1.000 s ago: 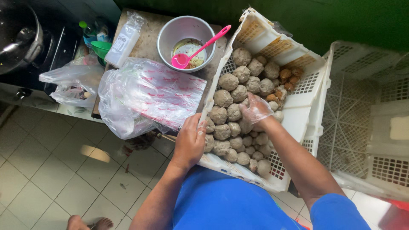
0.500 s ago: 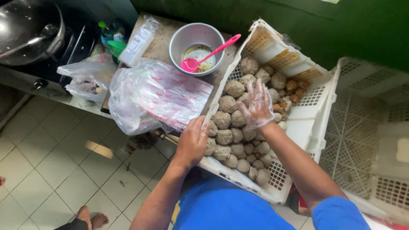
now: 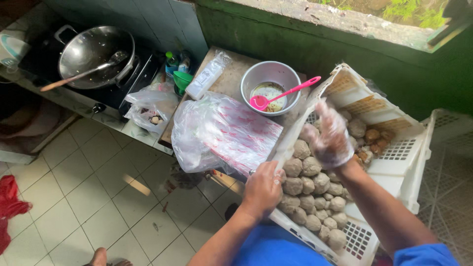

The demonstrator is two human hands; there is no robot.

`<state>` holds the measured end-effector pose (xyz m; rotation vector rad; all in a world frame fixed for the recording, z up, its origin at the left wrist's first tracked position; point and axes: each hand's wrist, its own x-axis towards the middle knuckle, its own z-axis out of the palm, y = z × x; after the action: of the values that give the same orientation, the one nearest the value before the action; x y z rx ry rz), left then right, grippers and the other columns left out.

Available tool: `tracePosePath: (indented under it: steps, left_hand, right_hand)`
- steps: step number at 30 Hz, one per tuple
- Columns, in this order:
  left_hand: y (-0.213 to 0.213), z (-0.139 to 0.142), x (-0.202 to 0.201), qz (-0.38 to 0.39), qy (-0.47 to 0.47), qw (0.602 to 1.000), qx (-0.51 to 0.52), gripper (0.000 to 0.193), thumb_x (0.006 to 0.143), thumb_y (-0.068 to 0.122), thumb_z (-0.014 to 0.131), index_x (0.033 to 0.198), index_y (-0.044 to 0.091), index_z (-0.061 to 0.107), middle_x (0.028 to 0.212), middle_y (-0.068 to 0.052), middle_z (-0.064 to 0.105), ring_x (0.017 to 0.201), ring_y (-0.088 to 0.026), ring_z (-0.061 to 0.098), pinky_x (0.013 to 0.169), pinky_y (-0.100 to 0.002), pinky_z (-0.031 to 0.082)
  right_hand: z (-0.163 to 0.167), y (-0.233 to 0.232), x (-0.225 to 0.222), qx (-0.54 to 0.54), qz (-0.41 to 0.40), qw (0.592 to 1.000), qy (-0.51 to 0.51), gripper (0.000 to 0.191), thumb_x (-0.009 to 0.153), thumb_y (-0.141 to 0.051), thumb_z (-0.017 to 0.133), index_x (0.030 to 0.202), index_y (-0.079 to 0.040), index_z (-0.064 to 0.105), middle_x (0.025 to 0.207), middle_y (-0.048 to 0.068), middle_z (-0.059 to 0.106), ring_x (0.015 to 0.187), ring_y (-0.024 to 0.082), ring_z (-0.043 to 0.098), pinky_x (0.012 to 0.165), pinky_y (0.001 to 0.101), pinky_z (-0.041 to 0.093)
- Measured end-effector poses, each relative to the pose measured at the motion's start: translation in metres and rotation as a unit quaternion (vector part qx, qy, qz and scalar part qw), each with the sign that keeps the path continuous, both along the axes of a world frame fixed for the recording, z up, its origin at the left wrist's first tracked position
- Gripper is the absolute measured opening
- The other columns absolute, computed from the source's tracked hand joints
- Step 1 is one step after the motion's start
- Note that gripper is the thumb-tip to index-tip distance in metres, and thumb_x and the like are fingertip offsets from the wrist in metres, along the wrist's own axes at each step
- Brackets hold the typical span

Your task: The person sorts round meatballs from a white crate into a clear plastic bag using gloved hands. They repeatedly pick up individual meatballs and place them into the bag, then tie the bag and set it aside before continuing to sort more meatballs from the crate.

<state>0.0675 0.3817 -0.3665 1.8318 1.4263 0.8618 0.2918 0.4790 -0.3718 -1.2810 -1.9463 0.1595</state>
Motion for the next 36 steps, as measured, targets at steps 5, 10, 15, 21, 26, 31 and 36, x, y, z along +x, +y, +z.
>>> tracePosePath:
  steps: [5,10,15,21,26,31,36]
  left_hand:
    - [0.006,0.002,-0.010,-0.012,0.002,1.000,0.003,0.040,0.103,0.028,0.051,0.126,-0.002,0.062,0.120,-0.024,0.065,0.109,-0.043,0.062,0.092,-0.051,0.048]
    - [0.013,0.006,-0.020,-0.010,0.009,1.000,-0.001,0.040,0.104,0.029,0.050,0.127,-0.002,0.061,0.125,-0.022,0.064,0.113,-0.042,0.062,0.092,-0.053,0.046]
    - [0.017,0.006,-0.027,-0.016,0.009,0.998,-0.054,0.039,0.103,0.029,0.050,0.129,0.001,0.060,0.127,-0.021,0.063,0.109,-0.042,0.061,0.092,-0.054,0.045]
    - [0.016,0.001,-0.016,-0.017,0.010,1.000,-0.006,0.038,0.102,0.028,0.052,0.127,0.000,0.060,0.124,-0.022,0.064,0.108,-0.044,0.063,0.089,-0.054,0.047]
    - [0.009,-0.005,-0.008,-0.024,0.012,1.000,-0.014,0.037,0.101,0.025,0.051,0.126,-0.001,0.061,0.120,-0.024,0.066,0.106,-0.045,0.062,0.087,-0.053,0.049]
    - [0.006,-0.004,0.006,-0.031,0.002,0.999,-0.011,0.036,0.103,0.024,0.049,0.127,-0.001,0.061,0.118,-0.024,0.065,0.107,-0.046,0.061,0.088,-0.051,0.050]
    - [-0.003,0.001,0.019,-0.034,0.025,0.999,-0.004,0.035,0.103,0.025,0.048,0.125,0.001,0.061,0.114,-0.023,0.066,0.108,-0.044,0.062,0.090,-0.049,0.050]
  right_hand:
    - [0.034,0.133,-0.070,0.044,0.102,0.993,-0.040,0.016,0.103,-0.012,0.066,0.117,-0.006,0.071,0.117,0.017,0.075,0.109,0.032,0.073,0.098,0.0413,0.057]
    - [0.024,0.211,-0.137,-0.331,0.088,0.843,-0.415,0.031,0.089,-0.009,0.063,0.118,-0.004,0.073,0.114,0.022,0.074,0.108,0.037,0.070,0.092,0.0451,0.055]
    - [0.005,0.220,-0.150,-0.383,0.105,0.758,-0.517,0.042,0.084,-0.015,0.074,0.123,-0.002,0.069,0.120,0.020,0.071,0.114,0.035,0.067,0.094,0.0440,0.053]
    - [0.029,0.202,-0.087,-0.204,0.144,0.953,-0.171,0.042,0.089,-0.014,0.068,0.130,-0.002,0.067,0.122,0.019,0.072,0.112,0.031,0.069,0.097,0.0397,0.054]
    - [0.042,0.093,0.059,-0.234,0.185,0.926,0.232,0.037,0.105,-0.014,0.058,0.138,0.002,0.061,0.129,0.011,0.070,0.115,0.017,0.065,0.104,0.0313,0.052]
    - [-0.034,0.021,0.116,-0.322,0.022,0.912,0.254,0.047,0.102,-0.024,0.057,0.139,0.004,0.063,0.133,0.020,0.069,0.125,0.027,0.062,0.111,0.0404,0.047]
    - [-0.090,0.014,0.093,-0.309,-0.092,0.861,-0.393,0.093,0.094,-0.067,0.037,0.163,-0.010,0.013,0.169,0.021,0.005,0.155,0.040,0.010,0.123,0.0556,0.008]
